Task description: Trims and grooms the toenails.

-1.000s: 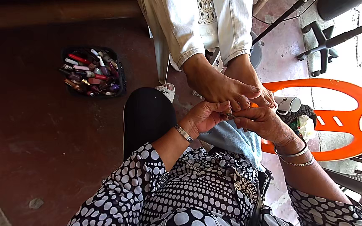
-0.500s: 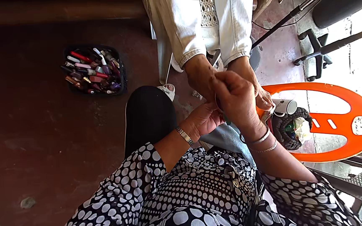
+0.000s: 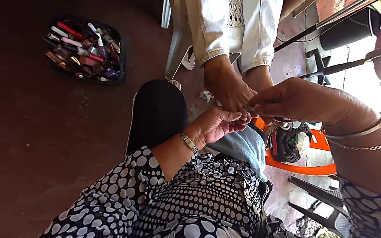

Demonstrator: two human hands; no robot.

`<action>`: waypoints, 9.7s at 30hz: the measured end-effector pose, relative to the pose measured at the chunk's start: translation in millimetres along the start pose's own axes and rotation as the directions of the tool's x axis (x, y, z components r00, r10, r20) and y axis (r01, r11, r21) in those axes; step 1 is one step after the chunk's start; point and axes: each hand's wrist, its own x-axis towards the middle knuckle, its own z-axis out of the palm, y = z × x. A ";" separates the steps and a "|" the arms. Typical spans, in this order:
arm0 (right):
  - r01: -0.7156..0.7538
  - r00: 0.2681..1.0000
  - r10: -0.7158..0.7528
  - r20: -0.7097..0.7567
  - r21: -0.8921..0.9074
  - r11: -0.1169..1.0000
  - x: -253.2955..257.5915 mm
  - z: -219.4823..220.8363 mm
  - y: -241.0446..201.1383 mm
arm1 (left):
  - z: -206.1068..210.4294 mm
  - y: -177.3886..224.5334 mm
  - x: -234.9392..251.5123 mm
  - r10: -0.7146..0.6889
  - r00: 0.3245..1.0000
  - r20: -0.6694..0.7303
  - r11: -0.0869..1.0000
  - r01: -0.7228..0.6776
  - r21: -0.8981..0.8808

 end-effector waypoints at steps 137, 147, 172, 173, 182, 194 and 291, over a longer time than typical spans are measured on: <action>0.385 0.742 0.148 -0.654 0.597 0.703 -6.1 146.3 73.8 | -0.7 -8.2 17.2 0.181 0.983 0.033 0.939 -0.183 0.292; 0.440 0.714 0.135 -0.687 0.591 0.676 -1.8 154.9 76.8 | 1.5 -9.7 16.9 0.196 0.980 0.026 0.935 -0.195 0.296; 0.470 0.729 0.170 -0.664 0.664 0.581 1.8 157.5 79.4 | 0.8 -11.6 19.1 0.211 0.977 0.017 0.927 -0.205 0.315; 0.476 0.721 0.171 -0.672 0.659 0.582 2.8 157.8 80.0 | 0.9 -11.5 19.1 0.211 0.977 0.016 0.927 -0.205 0.314; 0.472 0.710 0.114 -0.695 0.590 0.655 1.5 156.4 83.3 | 1.9 -11.2 18.2 0.205 0.979 0.014 0.931 -0.200 0.307; 0.476 0.733 0.028 -0.680 0.541 0.694 -0.2 149.4 93.6 | 1.3 -11.1 17.9 0.208 0.977 0.040 0.932 -0.211 0.294; -0.015 0.565 0.028 -0.824 0.024 1.000 -10.7 145.2 67.5 | 13.7 -20.7 11.2 0.306 0.951 -0.041 0.875 -0.263 0.407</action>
